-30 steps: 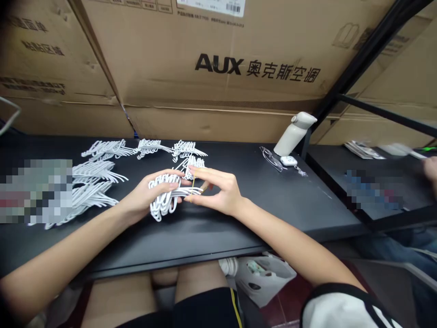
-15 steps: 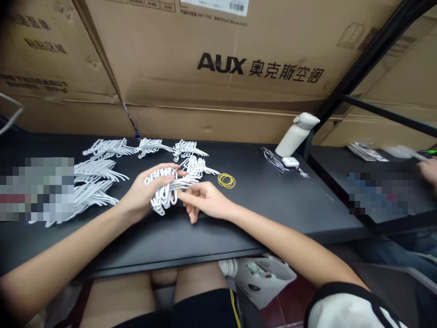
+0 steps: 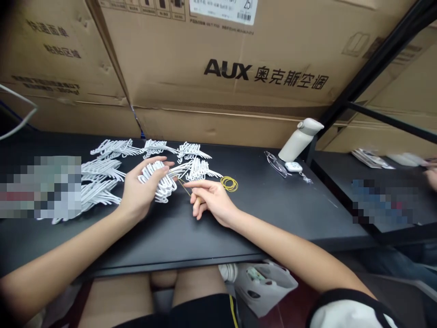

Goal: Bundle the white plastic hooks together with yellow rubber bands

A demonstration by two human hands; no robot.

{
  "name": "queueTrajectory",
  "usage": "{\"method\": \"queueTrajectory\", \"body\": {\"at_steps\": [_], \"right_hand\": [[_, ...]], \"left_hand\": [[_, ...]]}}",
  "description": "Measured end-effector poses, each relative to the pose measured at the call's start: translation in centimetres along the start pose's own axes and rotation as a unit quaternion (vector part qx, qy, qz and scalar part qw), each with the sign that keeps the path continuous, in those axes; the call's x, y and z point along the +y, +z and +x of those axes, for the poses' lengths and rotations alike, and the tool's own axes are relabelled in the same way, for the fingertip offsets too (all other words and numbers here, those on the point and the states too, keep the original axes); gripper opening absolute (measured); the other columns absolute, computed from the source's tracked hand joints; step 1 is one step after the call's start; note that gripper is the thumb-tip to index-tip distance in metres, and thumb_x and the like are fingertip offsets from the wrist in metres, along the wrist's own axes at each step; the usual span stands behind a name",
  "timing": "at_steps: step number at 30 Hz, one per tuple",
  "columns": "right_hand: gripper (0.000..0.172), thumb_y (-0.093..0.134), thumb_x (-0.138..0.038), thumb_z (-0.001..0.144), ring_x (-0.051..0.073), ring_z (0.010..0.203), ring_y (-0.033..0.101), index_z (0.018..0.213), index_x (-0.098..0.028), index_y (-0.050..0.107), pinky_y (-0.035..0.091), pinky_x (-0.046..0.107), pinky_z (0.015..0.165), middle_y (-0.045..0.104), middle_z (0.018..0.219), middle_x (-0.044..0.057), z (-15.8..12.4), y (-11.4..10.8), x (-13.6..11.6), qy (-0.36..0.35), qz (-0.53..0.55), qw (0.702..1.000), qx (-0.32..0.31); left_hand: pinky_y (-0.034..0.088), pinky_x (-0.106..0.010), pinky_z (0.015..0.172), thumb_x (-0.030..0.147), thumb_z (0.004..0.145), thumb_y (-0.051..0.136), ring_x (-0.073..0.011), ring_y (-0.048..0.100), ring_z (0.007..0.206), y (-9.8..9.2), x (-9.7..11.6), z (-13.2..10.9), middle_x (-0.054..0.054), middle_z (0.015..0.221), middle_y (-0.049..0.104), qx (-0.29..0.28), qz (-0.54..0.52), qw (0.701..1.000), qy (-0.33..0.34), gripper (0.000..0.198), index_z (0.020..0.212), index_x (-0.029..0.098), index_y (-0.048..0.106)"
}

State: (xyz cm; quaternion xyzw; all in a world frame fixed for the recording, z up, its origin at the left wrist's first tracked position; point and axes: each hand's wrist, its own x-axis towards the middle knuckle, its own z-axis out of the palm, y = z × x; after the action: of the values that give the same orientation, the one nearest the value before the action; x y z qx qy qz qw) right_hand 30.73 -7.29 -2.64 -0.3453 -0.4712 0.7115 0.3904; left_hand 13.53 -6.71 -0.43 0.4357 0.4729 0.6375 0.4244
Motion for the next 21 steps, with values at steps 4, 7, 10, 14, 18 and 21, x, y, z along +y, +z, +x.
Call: {"method": "queueTrajectory", "body": {"at_steps": [4, 7, 10, 14, 18, 21], "right_hand": [[0.043, 0.068, -0.035, 0.078, 0.008, 0.039, 0.053, 0.113, -0.011, 0.062, 0.047, 0.021, 0.037, 0.054, 0.059, -0.005, 0.0, -0.3, 0.4, -0.043, -0.156, 0.987, 0.013], [0.024, 0.063, -0.03, 0.083, 0.009, 0.047, 0.052, 0.098, -0.012, 0.068, 0.048, 0.023, 0.045, 0.054, 0.063, -0.002, -0.2, -0.6, 0.6, -0.146, -0.338, 0.929, 0.019], [0.014, 0.057, -0.019, 0.087, 0.012, 0.065, 0.054, 0.085, -0.015, 0.07, 0.051, 0.027, 0.061, 0.058, 0.082, 0.006, -0.5, -0.6, 0.6, -0.343, -0.491, 0.799, 0.051], [0.013, 0.057, -0.013, 0.087, 0.022, 0.099, 0.056, 0.085, -0.02, 0.068, 0.05, 0.039, 0.081, 0.06, 0.112, 0.013, -1.1, -0.1, 0.4, -0.473, -0.6, 0.637, 0.104], [0.015, 0.056, -0.01, 0.086, 0.024, 0.108, 0.056, 0.091, -0.021, 0.064, 0.048, 0.042, 0.09, 0.066, 0.102, 0.009, -1.3, 0.1, 0.0, -0.53, -0.585, 0.612, 0.057], [0.015, 0.051, -0.008, 0.089, 0.02, 0.104, 0.061, 0.097, -0.019, 0.059, 0.05, 0.04, 0.093, 0.067, 0.09, 0.008, -1.1, -0.1, -0.1, -0.528, -0.524, 0.666, -0.06]], "left_hand": [[0.058, -0.033, 0.07, 0.033, 0.069, 0.076, -0.0198, 0.07, 0.071, 0.3, 0.5, -0.6, -0.009, 0.101, 0.072, -0.027, 0.002, 0.999, -0.038, 0.038, 0.101, 0.015, 0.065], [0.058, -0.034, 0.07, 0.034, 0.068, 0.077, -0.0199, 0.07, 0.07, 0.4, 0.5, -0.7, -0.008, 0.1, 0.072, -0.05, 0.004, 0.998, -0.046, 0.04, 0.101, 0.015, 0.065], [0.058, -0.034, 0.071, 0.034, 0.067, 0.078, -0.0192, 0.07, 0.068, 0.3, 0.2, -0.5, -0.008, 0.101, 0.073, -0.054, -0.011, 0.996, -0.075, 0.041, 0.102, 0.015, 0.065], [0.058, -0.034, 0.074, 0.034, 0.068, 0.077, -0.0209, 0.071, 0.075, 0.1, -0.4, 0.0, -0.009, 0.1, 0.074, -0.041, -0.035, 0.992, -0.112, 0.042, 0.104, 0.015, 0.065], [0.057, -0.032, 0.075, 0.034, 0.068, 0.077, -0.021, 0.071, 0.078, -0.1, -0.6, 0.2, -0.009, 0.099, 0.074, -0.037, -0.032, 0.992, -0.115, 0.043, 0.104, 0.015, 0.066], [0.057, -0.032, 0.073, 0.035, 0.068, 0.077, -0.0192, 0.07, 0.073, -0.1, -0.5, 0.1, -0.009, 0.101, 0.074, -0.046, -0.029, 0.992, -0.112, 0.043, 0.105, 0.015, 0.065]]}}
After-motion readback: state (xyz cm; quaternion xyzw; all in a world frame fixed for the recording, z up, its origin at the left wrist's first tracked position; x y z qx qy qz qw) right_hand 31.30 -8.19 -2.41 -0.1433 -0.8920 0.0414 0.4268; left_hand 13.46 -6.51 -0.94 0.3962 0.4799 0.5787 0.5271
